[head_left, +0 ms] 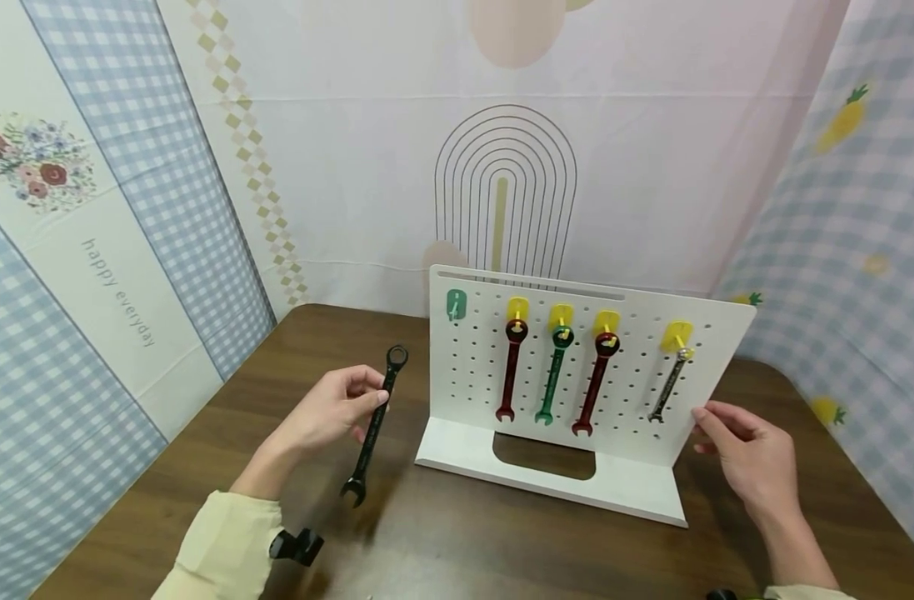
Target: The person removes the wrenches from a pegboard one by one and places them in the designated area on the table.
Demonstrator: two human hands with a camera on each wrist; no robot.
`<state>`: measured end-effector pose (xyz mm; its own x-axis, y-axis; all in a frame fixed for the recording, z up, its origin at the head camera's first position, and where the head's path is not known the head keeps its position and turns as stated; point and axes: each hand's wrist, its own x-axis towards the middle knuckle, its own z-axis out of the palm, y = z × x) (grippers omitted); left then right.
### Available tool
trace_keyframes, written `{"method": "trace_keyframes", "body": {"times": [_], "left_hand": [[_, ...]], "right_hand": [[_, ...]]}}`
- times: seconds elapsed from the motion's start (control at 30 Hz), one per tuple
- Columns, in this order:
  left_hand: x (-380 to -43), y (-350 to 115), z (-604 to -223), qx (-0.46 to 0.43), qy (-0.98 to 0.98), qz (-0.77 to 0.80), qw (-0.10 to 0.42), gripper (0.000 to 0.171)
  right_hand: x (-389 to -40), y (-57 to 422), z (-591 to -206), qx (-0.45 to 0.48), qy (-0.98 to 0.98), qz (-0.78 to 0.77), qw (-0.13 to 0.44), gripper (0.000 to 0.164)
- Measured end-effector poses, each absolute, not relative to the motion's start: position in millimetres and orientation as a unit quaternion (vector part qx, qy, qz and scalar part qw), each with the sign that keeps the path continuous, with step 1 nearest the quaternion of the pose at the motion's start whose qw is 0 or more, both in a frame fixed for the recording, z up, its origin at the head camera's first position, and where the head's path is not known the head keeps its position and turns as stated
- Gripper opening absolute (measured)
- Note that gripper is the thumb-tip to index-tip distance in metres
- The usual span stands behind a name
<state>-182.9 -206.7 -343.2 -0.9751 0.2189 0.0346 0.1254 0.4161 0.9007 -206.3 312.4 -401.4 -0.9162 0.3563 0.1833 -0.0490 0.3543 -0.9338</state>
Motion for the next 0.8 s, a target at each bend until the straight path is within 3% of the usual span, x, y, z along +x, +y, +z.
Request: {"method": "trace_keyframes", "body": {"times": [0.8], "left_hand": [[-178.5,-242.0,-368.6,0.050,0.845,0.528,0.073,0.018]], "right_hand": [[-210.4,312.8,-405.4,-0.098,-0.801,0.560,0.184,0.013]]}}
